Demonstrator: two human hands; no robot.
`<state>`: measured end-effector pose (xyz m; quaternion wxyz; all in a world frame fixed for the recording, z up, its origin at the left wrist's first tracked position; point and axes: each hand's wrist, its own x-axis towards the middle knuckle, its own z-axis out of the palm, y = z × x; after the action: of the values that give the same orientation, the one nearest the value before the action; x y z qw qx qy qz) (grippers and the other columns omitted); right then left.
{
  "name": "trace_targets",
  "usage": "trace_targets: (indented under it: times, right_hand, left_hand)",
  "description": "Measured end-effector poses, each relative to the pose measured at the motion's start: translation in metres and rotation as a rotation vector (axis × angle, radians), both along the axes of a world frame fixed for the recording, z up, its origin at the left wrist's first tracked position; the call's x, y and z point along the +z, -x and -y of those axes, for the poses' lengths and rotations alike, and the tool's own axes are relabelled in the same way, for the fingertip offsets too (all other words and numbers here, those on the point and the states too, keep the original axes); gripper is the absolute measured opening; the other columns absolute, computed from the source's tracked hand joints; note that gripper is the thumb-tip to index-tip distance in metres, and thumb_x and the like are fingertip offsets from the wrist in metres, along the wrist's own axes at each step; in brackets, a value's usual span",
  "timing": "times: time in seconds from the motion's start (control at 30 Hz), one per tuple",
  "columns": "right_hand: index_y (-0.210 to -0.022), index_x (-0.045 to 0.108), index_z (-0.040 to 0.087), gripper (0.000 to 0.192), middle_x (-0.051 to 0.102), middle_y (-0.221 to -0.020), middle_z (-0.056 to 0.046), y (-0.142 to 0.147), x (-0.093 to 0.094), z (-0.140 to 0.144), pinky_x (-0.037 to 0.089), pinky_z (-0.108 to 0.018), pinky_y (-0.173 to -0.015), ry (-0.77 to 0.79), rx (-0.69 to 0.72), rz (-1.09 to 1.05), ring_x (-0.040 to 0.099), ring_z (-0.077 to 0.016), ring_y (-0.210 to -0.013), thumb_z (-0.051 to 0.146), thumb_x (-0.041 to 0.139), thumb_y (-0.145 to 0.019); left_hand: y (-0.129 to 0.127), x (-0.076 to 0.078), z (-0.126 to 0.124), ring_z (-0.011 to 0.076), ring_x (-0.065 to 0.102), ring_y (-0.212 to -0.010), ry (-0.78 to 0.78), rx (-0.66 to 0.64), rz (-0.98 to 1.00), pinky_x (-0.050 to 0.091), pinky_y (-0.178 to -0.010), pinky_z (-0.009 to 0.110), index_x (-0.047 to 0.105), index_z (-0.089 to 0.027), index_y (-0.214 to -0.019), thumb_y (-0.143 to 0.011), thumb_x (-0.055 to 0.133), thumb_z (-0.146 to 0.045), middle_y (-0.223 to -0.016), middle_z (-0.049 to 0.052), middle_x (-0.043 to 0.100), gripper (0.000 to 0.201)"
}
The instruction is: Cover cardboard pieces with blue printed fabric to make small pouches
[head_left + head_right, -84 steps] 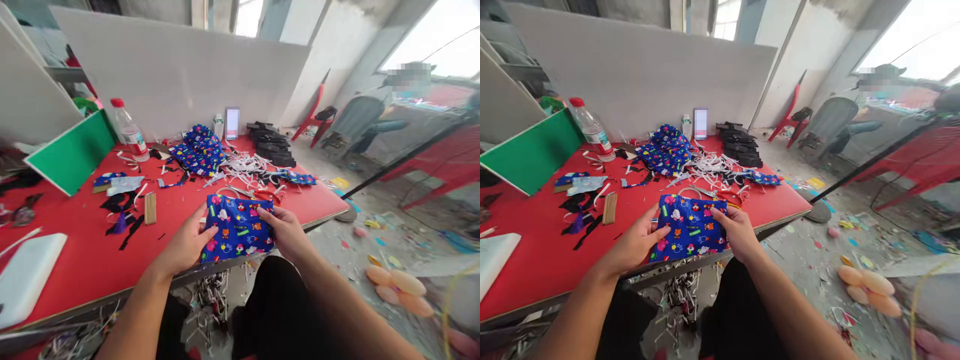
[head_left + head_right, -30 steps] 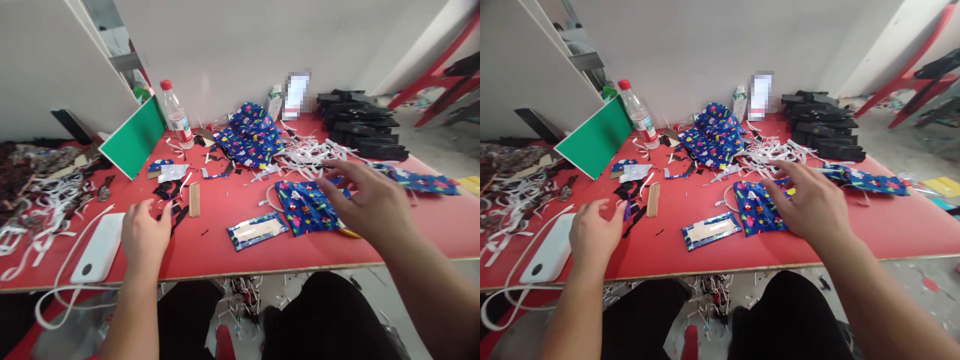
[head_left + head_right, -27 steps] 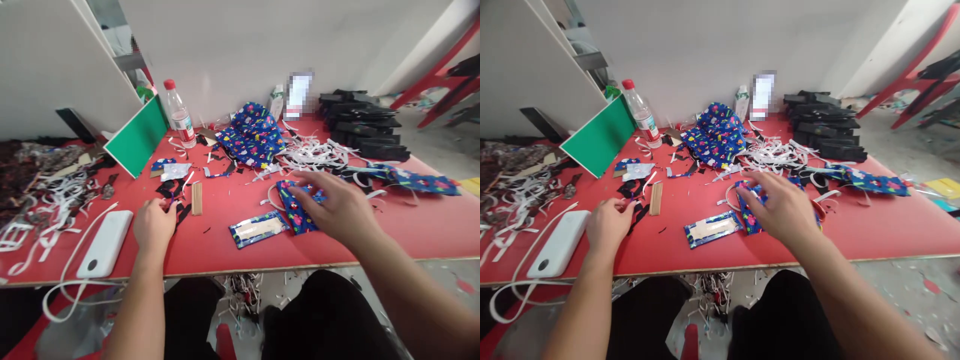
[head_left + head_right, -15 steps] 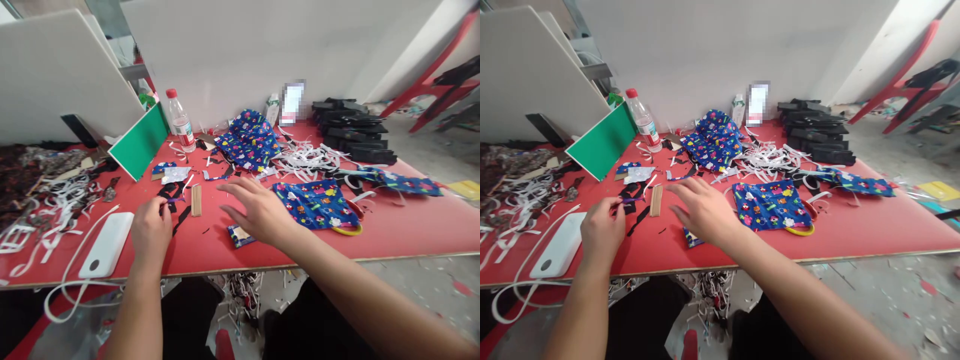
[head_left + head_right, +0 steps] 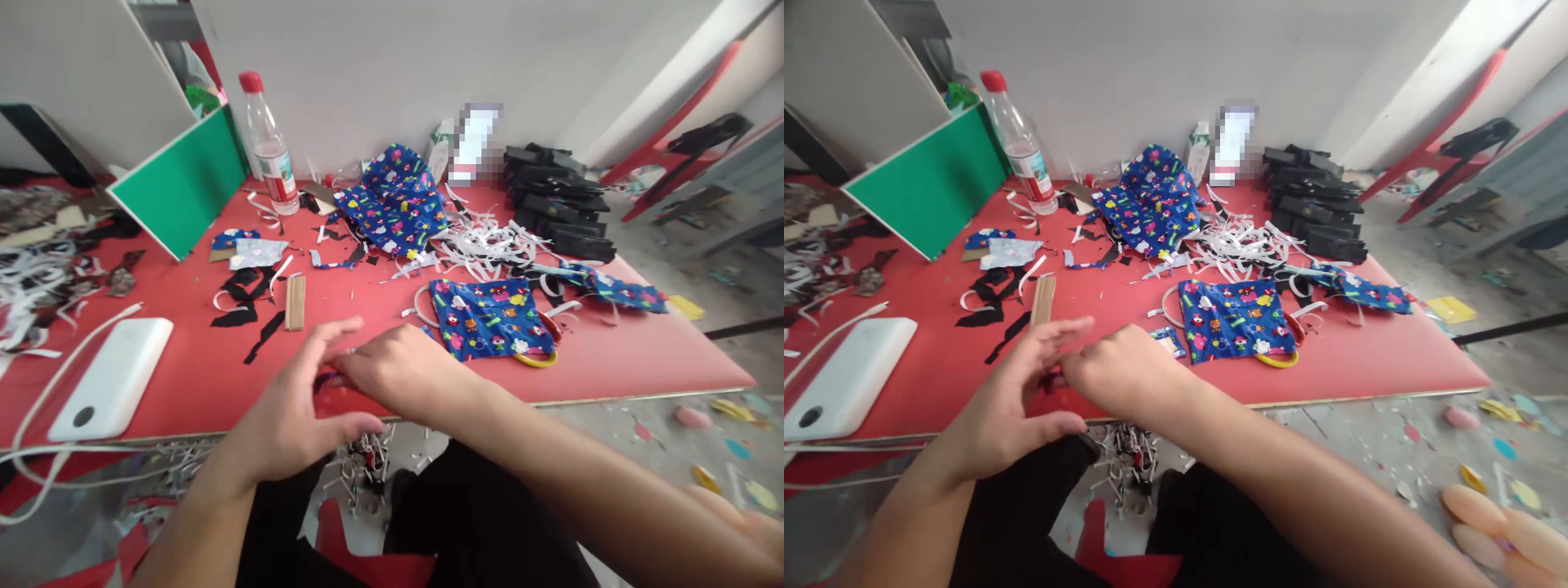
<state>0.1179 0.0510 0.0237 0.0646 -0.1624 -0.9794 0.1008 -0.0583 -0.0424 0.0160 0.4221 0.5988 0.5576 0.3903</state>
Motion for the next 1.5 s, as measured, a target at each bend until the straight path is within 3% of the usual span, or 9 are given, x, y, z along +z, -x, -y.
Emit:
trace_targets:
  times: [0.1,0.2,0.33,0.43,0.6,0.83,1.07,1.3,1.5]
  right_hand:
    - [-0.082,0.074,0.014,0.014,0.078,-0.078,-0.007,-0.016,0.009,0.014,0.041,-0.032,-0.052,0.062,0.114,0.014,0.069,-0.0193,-0.063,0.008,0.070,-0.093]
    - [-0.098,0.074,0.013,0.011,0.080,-0.095,-0.006,-0.035,0.006,0.017,0.053,-0.028,-0.064,0.363,0.177,-0.063,0.074,-0.0166,-0.079,0.006,0.066,-0.098]
    - [-0.120,0.074,0.015,0.021,0.082,-0.100,-0.008,-0.052,-0.020,0.009,0.058,-0.028,-0.072,0.516,0.163,-0.299,0.075,-0.0163,-0.083,0.014,0.059,-0.105]
    - [-0.128,0.073,0.015,0.028,0.080,-0.104,-0.012,-0.054,-0.039,0.004,0.059,-0.030,-0.073,0.499,0.123,-0.463,0.074,-0.0172,-0.089,0.016,0.054,-0.108]
    - [-0.115,0.078,0.017,0.024,0.078,-0.095,-0.008,-0.051,-0.055,0.000,0.058,-0.027,-0.069,0.398,0.012,-0.595,0.070,-0.0148,-0.081,0.017,0.055,-0.108]
    - [-0.112,0.077,0.019,0.021,0.076,-0.093,-0.006,-0.049,-0.066,-0.008,0.056,-0.031,-0.075,0.218,-0.077,-0.580,0.067,-0.0163,-0.083,0.016,0.056,-0.107]
    - [-0.116,0.072,0.017,0.026,0.079,-0.104,-0.006,-0.057,-0.071,-0.008,0.058,-0.029,-0.084,0.302,-0.105,-0.648,0.071,-0.0156,-0.092,0.001,0.059,-0.101]
    - [-0.131,0.067,0.009,0.030,0.077,-0.115,-0.012,-0.062,-0.071,-0.008,0.058,-0.036,-0.087,0.175,-0.059,-0.493,0.068,-0.0215,-0.099,0.006,0.050,-0.106]
    - [-0.113,0.075,0.007,0.030,0.078,-0.100,-0.012,-0.053,-0.062,-0.006,0.058,-0.037,-0.078,0.097,-0.074,-0.427,0.068,-0.0233,-0.088,0.014,0.046,-0.110]
  left_hand:
    - [-0.020,0.001,0.003,0.0285,0.072,-0.118,0.220,-0.147,0.203,0.061,-0.098,0.039,0.058,-0.032,-0.146,-0.087,0.081,-0.028,-0.138,0.009,0.070,0.063]
    - [-0.029,-0.002,0.005,0.0266,0.074,-0.114,0.267,-0.220,0.178,0.062,-0.097,0.039,0.062,-0.034,-0.146,-0.097,0.068,-0.023,-0.129,0.006,0.076,0.051]
    - [-0.026,-0.012,0.010,0.0267,0.077,-0.106,0.199,-0.103,0.110,0.064,-0.091,0.038,0.072,-0.030,-0.134,-0.098,0.068,-0.029,-0.115,0.006,0.081,0.036]
    - [-0.020,-0.020,0.013,0.0218,0.078,-0.086,0.152,0.031,0.043,0.066,-0.078,0.033,0.079,-0.028,-0.112,-0.099,0.068,-0.033,-0.094,0.003,0.082,0.017]
    - [-0.011,-0.030,0.010,0.0165,0.075,-0.072,0.083,0.108,-0.145,0.061,-0.063,0.026,0.079,-0.029,-0.094,-0.098,0.071,-0.032,-0.084,-0.001,0.080,0.009]
    - [-0.004,-0.041,0.001,0.0136,0.071,-0.082,-0.207,0.074,-0.362,0.058,-0.078,0.027,0.071,-0.024,-0.100,-0.103,0.062,-0.015,-0.094,0.002,0.074,0.013]
    - [-0.005,-0.043,0.000,0.0141,0.069,-0.081,-0.277,0.044,-0.399,0.056,-0.074,0.027,0.070,-0.023,-0.108,-0.101,0.060,-0.007,-0.093,0.002,0.071,0.020]
    - [-0.006,-0.044,-0.005,0.0137,0.066,-0.083,-0.350,0.008,-0.448,0.055,-0.075,0.026,0.071,-0.016,-0.110,-0.101,0.057,-0.001,-0.094,0.004,0.069,0.023]
    - [-0.007,-0.048,-0.002,0.0124,0.063,-0.082,-0.334,0.001,-0.495,0.054,-0.076,0.025,0.071,-0.015,-0.101,-0.099,0.058,0.001,-0.093,0.004,0.066,0.020]
